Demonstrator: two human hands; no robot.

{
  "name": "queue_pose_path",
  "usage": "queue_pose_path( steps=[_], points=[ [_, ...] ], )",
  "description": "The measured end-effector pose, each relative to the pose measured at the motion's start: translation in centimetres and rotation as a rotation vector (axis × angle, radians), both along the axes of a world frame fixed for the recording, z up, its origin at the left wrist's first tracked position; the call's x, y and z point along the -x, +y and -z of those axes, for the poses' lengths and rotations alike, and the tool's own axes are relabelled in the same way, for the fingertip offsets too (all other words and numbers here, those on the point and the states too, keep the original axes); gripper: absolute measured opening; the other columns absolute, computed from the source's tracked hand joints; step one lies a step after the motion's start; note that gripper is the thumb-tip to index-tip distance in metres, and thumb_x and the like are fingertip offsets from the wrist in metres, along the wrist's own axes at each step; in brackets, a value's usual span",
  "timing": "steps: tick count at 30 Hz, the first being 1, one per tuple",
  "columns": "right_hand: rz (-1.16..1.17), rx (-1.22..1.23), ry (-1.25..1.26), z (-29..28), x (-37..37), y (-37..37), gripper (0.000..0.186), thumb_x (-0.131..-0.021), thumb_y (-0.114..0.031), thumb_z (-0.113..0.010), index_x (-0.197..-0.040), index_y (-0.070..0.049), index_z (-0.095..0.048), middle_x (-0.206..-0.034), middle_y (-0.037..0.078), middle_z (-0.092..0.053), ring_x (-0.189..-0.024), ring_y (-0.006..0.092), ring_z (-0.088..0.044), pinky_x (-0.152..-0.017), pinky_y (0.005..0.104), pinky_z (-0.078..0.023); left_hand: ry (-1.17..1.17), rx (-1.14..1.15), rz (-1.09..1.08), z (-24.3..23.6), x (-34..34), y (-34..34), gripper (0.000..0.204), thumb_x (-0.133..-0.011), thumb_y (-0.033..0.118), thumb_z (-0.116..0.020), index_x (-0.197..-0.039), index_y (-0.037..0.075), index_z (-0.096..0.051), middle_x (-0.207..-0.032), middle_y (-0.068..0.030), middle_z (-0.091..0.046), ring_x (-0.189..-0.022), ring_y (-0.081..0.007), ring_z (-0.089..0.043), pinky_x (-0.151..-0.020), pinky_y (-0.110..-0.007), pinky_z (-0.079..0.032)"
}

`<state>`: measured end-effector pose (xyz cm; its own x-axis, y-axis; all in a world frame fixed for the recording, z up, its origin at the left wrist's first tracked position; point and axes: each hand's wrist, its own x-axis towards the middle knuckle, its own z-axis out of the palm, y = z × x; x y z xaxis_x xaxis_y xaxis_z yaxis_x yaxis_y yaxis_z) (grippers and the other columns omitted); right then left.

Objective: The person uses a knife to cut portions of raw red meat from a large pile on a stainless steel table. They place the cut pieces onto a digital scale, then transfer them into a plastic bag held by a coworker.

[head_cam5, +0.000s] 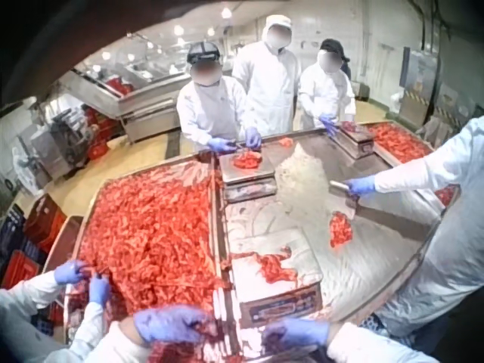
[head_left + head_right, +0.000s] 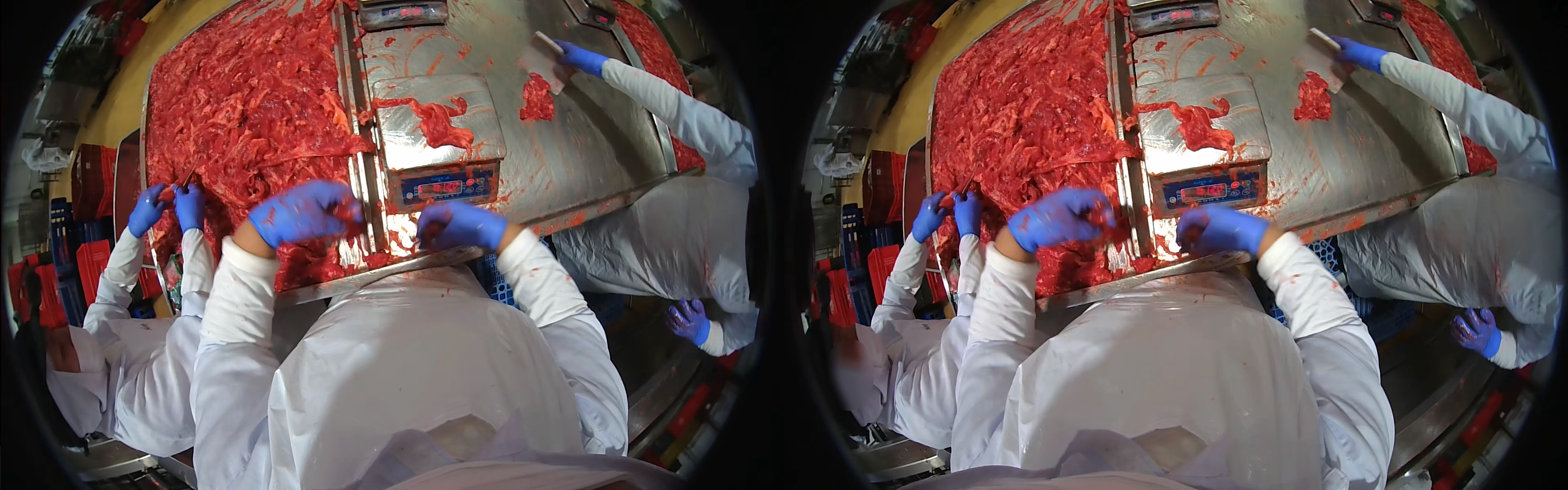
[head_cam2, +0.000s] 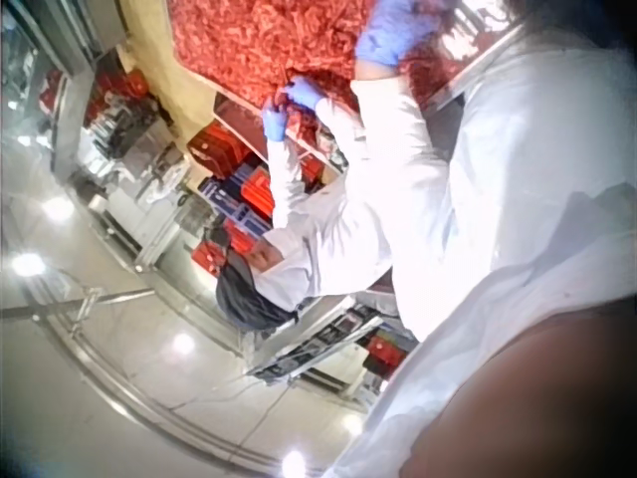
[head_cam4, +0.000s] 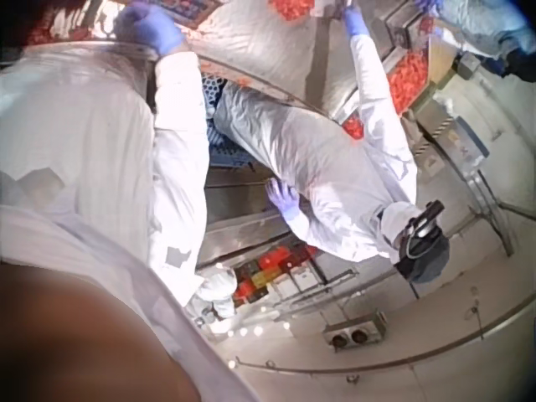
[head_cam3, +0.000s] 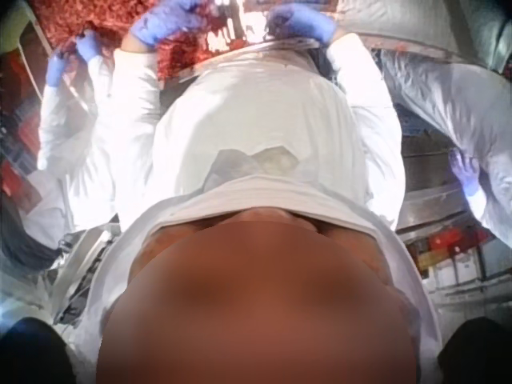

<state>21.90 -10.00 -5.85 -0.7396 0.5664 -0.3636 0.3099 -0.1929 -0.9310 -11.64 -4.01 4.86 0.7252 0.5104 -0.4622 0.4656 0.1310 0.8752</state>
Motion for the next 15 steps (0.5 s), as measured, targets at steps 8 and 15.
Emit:
queue_pose_path(
  steps=[8,15],
  points=[
    [1.0,-0.101,0.245,-8.4,-2.9,5.5,0.04,-0.096,-0.01,-0.072,-0.131,-0.002,-0.056,-0.12,0.01,-0.069,-0.113,0.0201,-0.067,-0.1,0.0334,-0.054,0.236,-1.159,-0.241,3.7,-9.6,9.9,0.042,-0.084,0.016,-0.077,-0.122,0.002,-0.066,-0.128,-0.0172,-0.066,-0.12,-0.032,-0.064,-0.105,-0.039,-0.052],
    [0.662,0.187,0.113,-3.6,-0.6,1.3,0.023,-0.093,-0.008,-0.076,-0.112,-0.003,-0.064,-0.1,0.006,-0.071,-0.09,0.0139,-0.069,-0.085,0.0326,-0.059,0.287,-0.951,-0.361,7.4,-10.8,8.6,0.014,-0.083,0.014,-0.071,-0.094,0.006,-0.067,-0.1,-0.0178,-0.064,-0.099,-0.0386,-0.065,-0.088,-0.046,-0.053]
  ],
)
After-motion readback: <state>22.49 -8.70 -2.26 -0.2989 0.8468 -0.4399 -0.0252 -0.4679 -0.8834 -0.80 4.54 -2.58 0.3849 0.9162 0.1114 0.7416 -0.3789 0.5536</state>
